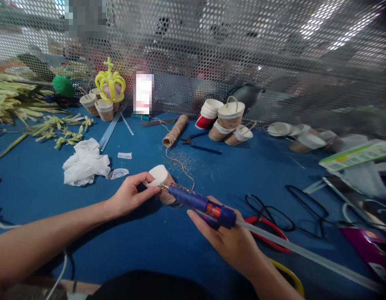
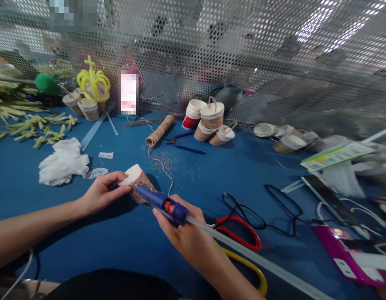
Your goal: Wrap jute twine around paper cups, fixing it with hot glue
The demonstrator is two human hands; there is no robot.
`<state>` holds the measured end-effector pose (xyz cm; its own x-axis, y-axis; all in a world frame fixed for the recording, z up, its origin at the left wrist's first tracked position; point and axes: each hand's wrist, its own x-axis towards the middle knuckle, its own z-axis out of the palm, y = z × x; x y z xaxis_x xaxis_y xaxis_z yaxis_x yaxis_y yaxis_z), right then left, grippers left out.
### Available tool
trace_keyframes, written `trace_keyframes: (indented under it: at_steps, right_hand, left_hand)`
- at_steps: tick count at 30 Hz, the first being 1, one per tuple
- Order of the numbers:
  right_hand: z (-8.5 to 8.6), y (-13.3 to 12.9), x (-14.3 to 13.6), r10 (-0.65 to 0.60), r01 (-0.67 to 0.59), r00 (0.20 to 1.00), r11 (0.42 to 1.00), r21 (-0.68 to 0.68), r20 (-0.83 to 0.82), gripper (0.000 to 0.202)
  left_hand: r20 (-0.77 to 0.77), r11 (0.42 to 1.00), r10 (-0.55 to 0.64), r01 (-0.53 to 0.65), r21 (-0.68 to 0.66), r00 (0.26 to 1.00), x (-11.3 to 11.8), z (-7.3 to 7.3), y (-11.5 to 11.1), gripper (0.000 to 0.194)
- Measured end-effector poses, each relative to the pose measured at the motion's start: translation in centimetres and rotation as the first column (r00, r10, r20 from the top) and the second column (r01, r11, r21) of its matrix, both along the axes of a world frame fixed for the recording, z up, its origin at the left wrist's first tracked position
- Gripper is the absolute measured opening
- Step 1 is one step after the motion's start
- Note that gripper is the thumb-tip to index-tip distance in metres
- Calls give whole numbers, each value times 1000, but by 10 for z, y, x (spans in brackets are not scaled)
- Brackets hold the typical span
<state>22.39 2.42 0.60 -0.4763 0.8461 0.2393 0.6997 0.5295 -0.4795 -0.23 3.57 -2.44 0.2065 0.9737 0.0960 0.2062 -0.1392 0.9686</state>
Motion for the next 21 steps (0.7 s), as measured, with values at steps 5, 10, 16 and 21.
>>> trace_keyframes:
  at_steps: [5,10,16,21]
  right_hand:
    - [1,-1,0,-24,21,999,997,79,30,22]
    - [3,0,-1,-28,28,1000,998,65,-6,19]
    - [3,-2,-2,24,-23,999,998,58,-22,18]
    - [5,2,-3,-51,50,999,982,182,0,37]
  left_hand:
    - [-15,1000,0,0,31,1000,-1,-3,1,18]
    - [-20,999,0,1,42,1000,-2,-2,0,18]
    - [-23,999,-4,5,44,1000,-2,-3,2,17]
    - [-29,998,-16,17,54,999,-3,-3,3,16]
